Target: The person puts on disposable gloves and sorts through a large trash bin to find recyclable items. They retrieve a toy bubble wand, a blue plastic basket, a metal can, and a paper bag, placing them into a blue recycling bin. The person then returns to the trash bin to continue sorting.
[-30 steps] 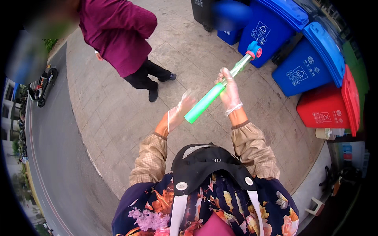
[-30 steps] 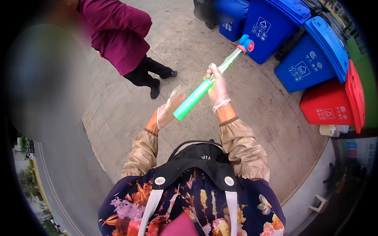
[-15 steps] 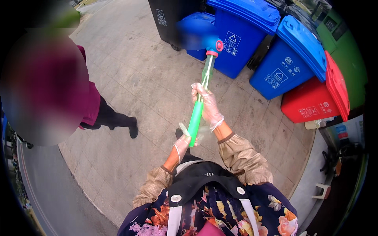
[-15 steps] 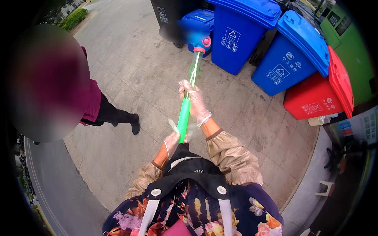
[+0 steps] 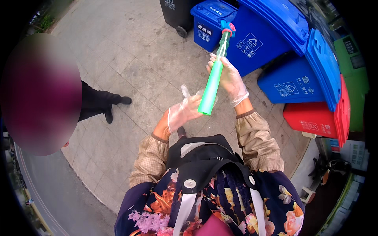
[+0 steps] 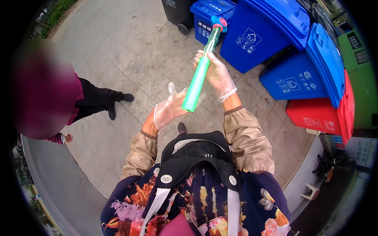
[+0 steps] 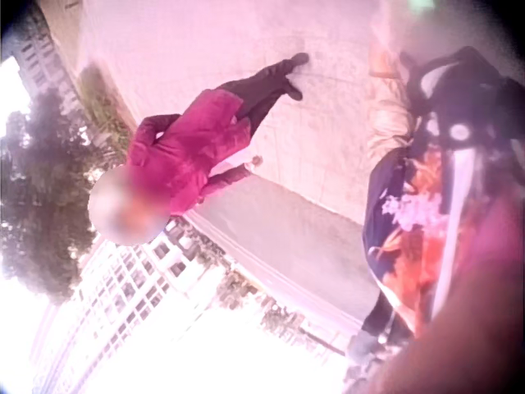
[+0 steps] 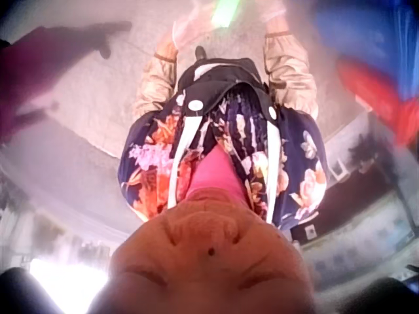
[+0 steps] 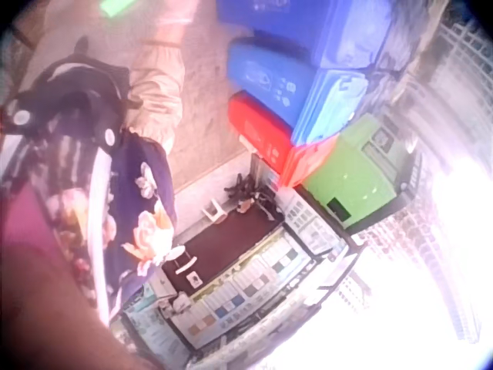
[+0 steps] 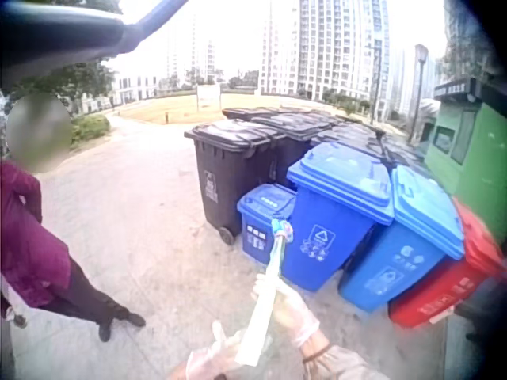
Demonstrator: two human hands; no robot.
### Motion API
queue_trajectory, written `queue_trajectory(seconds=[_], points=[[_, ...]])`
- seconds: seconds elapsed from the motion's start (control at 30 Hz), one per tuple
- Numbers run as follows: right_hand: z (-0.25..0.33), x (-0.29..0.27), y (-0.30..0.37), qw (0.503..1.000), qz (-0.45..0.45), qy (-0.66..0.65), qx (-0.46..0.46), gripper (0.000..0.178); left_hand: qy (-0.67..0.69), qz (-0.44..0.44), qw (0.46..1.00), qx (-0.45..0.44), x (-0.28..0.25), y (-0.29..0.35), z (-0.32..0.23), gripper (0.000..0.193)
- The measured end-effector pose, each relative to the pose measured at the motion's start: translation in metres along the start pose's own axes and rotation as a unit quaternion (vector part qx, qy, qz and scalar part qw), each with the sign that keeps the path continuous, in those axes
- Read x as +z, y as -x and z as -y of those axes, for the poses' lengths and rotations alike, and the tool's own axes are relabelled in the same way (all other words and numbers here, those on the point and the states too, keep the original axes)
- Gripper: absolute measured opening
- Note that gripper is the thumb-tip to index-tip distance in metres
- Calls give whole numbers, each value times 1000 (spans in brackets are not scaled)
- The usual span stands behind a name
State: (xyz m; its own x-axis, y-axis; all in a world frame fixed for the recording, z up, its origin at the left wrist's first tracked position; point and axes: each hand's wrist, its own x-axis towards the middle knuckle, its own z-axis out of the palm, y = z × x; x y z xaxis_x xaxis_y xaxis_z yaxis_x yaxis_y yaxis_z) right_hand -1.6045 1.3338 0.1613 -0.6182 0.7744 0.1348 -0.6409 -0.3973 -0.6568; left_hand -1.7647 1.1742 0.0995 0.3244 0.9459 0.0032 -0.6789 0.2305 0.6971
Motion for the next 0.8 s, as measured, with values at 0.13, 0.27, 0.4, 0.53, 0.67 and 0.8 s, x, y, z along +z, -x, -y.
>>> queue_trajectory(seconds=[0.13,0.27,0.4,0.53,0.67,0.8], points=[[-5,6,-4,1000,-15,11,0,48,-93,55,994,29,12,-4,-16,58],[-1,14,-7,998,46,23,-21,50,-210,14,976,64,41,-4,-16,49],[-1,41,10,970,69,228,-40,55,-229,-18,967,109,6,15,-5,62],[6,33,19,923,-1,367,-112,49,-132,-7,961,244,-59,48,-26,46],[46,-25,75,858,-153,384,-306,36,-72,-138,892,424,-133,65,-38,48],[90,-82,109,708,-255,412,-514,30,-206,-134,881,403,-137,23,-4,48]])
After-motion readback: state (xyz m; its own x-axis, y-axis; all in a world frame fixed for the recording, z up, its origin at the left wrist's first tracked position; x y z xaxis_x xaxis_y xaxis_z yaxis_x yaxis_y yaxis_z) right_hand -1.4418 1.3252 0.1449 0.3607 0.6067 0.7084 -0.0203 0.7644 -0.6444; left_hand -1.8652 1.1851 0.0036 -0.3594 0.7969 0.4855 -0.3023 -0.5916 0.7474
